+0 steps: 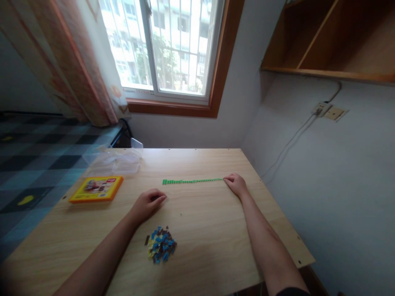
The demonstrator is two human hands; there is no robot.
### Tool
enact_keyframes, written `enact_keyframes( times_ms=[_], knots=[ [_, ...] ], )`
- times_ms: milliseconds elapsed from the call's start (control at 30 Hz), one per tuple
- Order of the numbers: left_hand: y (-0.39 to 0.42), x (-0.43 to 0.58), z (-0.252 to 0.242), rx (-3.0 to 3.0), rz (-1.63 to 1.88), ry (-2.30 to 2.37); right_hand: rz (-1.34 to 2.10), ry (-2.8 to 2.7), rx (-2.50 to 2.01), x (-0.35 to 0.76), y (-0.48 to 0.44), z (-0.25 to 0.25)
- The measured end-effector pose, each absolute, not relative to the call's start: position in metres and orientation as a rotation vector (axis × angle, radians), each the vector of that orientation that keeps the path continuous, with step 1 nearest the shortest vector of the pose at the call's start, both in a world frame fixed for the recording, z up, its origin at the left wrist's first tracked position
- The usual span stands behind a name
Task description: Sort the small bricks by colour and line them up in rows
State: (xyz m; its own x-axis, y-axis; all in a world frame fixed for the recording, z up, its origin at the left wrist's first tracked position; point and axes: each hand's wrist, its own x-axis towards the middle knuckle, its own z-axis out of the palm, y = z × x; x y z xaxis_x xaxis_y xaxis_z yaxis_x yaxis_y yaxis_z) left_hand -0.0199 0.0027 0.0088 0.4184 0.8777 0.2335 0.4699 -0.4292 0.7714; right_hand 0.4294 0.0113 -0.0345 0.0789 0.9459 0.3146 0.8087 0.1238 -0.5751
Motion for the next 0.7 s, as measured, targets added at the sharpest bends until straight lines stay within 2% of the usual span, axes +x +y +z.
enact_keyframes(
  times_ms=[333, 600, 700],
  knots=[
    [0.002, -0.019, 0.010, 2.055, 0.869, 1.164, 0.162, -1.704, -1.620, 0.392, -0.012, -0.022],
    [0.000, -0.018, 0.009, 2.037, 0.870, 1.183, 0.532, -2.138, -1.260, 0.277, -0.066, -0.002],
    [0.000, -0.018, 0.007, 2.037, 0.879, 1.173, 0.517, -2.260, -1.224, 0.247, -0.075, 0.008]
  ],
)
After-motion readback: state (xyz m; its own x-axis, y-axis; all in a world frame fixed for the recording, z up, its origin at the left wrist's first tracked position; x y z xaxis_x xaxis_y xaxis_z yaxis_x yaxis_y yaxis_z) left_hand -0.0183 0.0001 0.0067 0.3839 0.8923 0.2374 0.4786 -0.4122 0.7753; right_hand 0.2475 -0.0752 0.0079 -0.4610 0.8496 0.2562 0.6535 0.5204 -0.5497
